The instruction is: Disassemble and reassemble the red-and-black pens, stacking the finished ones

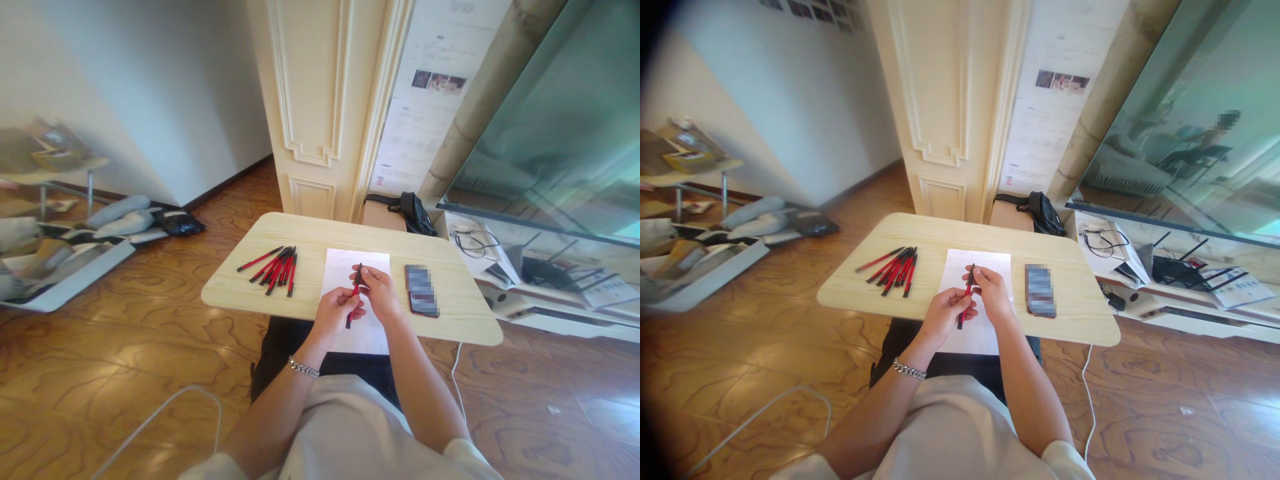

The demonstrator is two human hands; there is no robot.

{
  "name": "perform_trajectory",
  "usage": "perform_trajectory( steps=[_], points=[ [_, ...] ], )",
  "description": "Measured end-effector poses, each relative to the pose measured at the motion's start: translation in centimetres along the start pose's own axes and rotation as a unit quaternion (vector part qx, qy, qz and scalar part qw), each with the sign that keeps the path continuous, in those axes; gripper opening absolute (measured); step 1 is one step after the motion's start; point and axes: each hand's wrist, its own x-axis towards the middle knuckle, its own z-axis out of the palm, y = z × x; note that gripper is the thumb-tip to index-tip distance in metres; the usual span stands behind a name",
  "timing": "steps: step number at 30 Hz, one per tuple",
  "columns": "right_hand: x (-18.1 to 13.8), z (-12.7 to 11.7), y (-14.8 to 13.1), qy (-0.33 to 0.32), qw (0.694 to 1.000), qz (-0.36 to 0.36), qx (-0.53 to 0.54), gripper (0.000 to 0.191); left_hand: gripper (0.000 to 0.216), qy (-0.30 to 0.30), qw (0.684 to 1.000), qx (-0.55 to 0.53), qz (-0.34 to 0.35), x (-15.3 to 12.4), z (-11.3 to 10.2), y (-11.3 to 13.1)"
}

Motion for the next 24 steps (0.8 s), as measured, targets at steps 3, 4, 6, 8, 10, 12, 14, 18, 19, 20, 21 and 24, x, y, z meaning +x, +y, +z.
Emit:
perform_trajectory(
  steps=[3, 4, 6, 8, 10, 12, 14, 18, 19, 20, 21, 24],
  points=[
    [0.13, -0.03, 0.14, 0.039, 0.998, -0.010, -0.038, 0.034, 0.031, 0.005, 1.000, 0.001, 0.001, 0.01, 0.02, -0.03],
    [0.16, -0.03, 0.18, 0.053, 0.997, -0.011, -0.048, 0.032, 0.031, 0.005, 1.000, 0.003, 0.001, 0.01, 0.01, -0.03],
    [0.17, 0.00, 0.18, 0.058, 0.997, -0.009, -0.050, 0.032, 0.032, 0.002, 1.000, 0.006, -0.001, 0.00, 0.01, 0.04],
    [0.11, 0.08, 0.07, 0.032, 0.999, -0.001, -0.026, 0.034, 0.032, -0.002, 1.000, 0.004, -0.002, -0.01, 0.01, 0.12],
    [0.06, 0.18, -0.06, 0.004, 1.000, 0.004, -0.003, 0.038, 0.032, -0.005, 1.000, 0.002, -0.001, 0.01, 0.03, 0.14],
    [0.09, 0.26, -0.08, 0.004, 1.000, 0.000, -0.011, 0.038, 0.033, -0.002, 1.000, 0.005, 0.001, 0.07, 0.04, 0.06],
    [0.21, 0.32, 0.01, 0.026, 0.999, -0.010, -0.045, 0.036, 0.033, 0.004, 1.000, 0.015, 0.004, 0.13, 0.02, -0.08],
    [0.30, 0.36, 0.12, 0.050, 0.996, -0.017, -0.076, 0.034, 0.033, 0.010, 1.000, 0.022, 0.006, 0.21, -0.12, -0.23],
    [0.26, 0.35, 0.08, 0.042, 0.997, -0.016, -0.068, 0.034, 0.033, 0.009, 1.000, 0.019, 0.006, 0.21, -0.15, -0.20],
    [0.19, 0.34, 0.00, 0.031, 0.998, -0.013, -0.055, 0.034, 0.033, 0.006, 1.000, 0.015, 0.006, 0.19, -0.16, -0.16],
    [0.12, 0.33, -0.08, 0.022, 0.999, -0.011, -0.042, 0.034, 0.033, 0.004, 1.000, 0.012, 0.006, 0.17, -0.16, -0.10],
    [0.01, 0.35, -0.21, 0.020, 0.999, -0.013, -0.030, 0.035, 0.032, 0.005, 1.000, 0.012, 0.006, 0.12, -0.07, 0.00]
  ],
)
